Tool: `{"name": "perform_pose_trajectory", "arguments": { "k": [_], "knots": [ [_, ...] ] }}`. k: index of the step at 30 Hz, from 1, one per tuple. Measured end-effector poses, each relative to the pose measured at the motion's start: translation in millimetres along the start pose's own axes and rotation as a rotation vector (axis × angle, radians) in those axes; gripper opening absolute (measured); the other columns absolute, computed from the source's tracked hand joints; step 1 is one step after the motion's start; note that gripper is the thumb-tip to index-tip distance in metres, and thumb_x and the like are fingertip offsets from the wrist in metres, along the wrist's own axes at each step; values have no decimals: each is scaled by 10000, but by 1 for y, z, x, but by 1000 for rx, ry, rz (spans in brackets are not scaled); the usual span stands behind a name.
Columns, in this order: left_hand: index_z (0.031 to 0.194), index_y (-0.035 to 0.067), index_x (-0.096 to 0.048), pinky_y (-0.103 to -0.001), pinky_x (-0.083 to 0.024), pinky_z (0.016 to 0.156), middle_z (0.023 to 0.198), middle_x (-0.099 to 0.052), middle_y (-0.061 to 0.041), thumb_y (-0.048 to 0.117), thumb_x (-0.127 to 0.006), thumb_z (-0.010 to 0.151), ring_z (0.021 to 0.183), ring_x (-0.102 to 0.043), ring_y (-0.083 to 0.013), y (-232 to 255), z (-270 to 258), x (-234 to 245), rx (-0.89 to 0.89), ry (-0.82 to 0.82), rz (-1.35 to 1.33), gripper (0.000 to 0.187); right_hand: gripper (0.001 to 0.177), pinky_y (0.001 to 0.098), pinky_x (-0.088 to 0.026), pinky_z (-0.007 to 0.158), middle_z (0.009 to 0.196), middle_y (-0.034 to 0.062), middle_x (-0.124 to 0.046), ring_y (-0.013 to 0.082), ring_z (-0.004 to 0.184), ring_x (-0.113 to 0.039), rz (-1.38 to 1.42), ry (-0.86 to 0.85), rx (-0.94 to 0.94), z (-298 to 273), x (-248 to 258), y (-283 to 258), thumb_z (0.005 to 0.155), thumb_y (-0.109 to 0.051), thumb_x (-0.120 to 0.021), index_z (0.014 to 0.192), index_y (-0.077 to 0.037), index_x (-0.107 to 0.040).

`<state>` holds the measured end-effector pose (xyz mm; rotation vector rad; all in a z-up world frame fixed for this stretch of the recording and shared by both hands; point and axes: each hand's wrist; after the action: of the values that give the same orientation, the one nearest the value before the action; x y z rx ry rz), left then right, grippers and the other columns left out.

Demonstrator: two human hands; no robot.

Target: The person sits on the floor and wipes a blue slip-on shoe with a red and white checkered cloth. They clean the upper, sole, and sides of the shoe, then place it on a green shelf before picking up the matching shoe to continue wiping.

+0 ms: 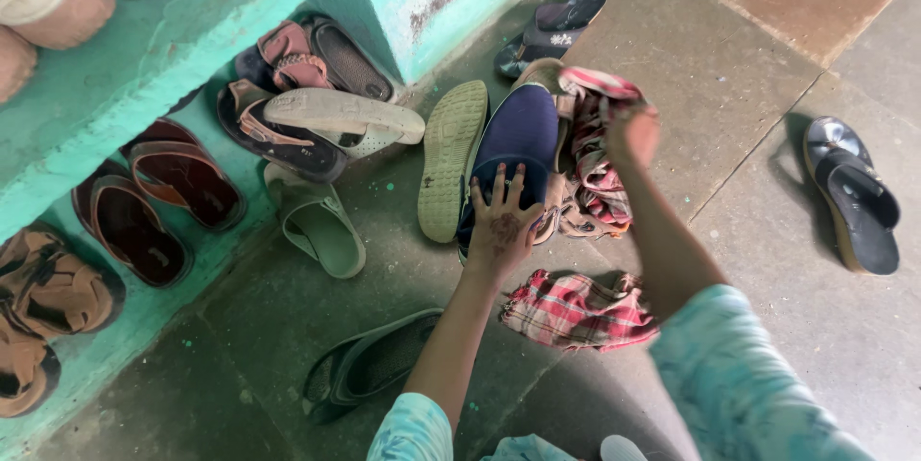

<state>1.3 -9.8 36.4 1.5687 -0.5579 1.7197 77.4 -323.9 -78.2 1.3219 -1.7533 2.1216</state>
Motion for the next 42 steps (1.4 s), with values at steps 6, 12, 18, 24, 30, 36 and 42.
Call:
{"name": "perform_pose_trajectory", "arguments": {
  "k": [6, 12, 18, 24, 30, 36, 42],
  "knots": [
    [1124, 262, -656, -783, -115, 1141, 1621, -300, -221, 266, -743, 824, 1509, -216, -484, 0, 1, -5, -18, 12, -6, 313, 160, 453, -589, 738, 1149, 216, -688, 338, 874, -724, 20, -8, 794, -38, 81, -36, 1022, -228, -698, 1110, -113, -767],
    [1105, 231, -659, -777, -138, 1154, 1597, -360, -228, 309, -748, 836, 1497, -292, -475, 1, 0, -3, -13, 39, 0, 295, 201, 429, -576, 754, 1175, 169, -688, 332, 893, -713, -25, -177, 1090, -83, 43, -126, 936, -213, -742, 1113, -134, -792],
    [1101, 226, -654, -777, -138, 1153, 1582, -376, -233, 309, -741, 834, 1481, -311, -481, 0, 3, -4, -14, 39, 22, 293, 282, 387, -573, 879, 1253, 129, -624, 276, 1132, -650, -402, -133, 1254, -80, 0, -121, 855, -55, -656, 1122, -58, -749],
    [1105, 227, -645, -777, -143, 1151, 1570, -389, -224, 307, -742, 831, 1490, -300, -472, -3, 4, -6, -3, 27, -6, 301, 256, 357, -570, 875, 1326, 146, -596, 273, 1189, -619, -661, -158, 1433, -72, -14, -120, 833, -81, -636, 1074, -31, -709],
    [1201, 229, -623, -768, -159, 1145, 1563, -399, -211, 299, -762, 792, 1483, -328, -452, -4, 6, -6, -5, 41, -25, 437, 306, 348, -563, 809, 1320, 189, -584, 285, 1170, -599, -943, -132, 1397, -60, -49, -107, 928, -98, -583, 1190, 19, -689],
    [1126, 251, -627, -753, -127, 1184, 1622, -357, -204, 316, -706, 911, 1508, -311, -453, -3, 4, -14, 30, -36, 10, 238, 351, 470, -539, 876, 1204, 239, -655, 351, 1067, -642, -53, -67, 738, -35, -29, -71, 884, -169, -641, 1165, 26, -721],
    [1197, 278, -630, -770, -76, 1157, 1611, -310, -233, 282, -674, 892, 1484, -287, -489, -4, 4, -21, 6, 64, -38, 309, 443, 384, -520, 596, 744, 117, -726, 132, 623, -640, 406, 153, 115, -12, 70, -35, 1104, -303, -573, 859, 49, -689]
  ]
}}
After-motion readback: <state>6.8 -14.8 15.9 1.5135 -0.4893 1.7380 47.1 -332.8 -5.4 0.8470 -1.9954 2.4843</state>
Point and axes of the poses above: each hand's wrist, its own z-axis towards the middle knuckle, its own x-axis out of the back of the hand, y = z × x
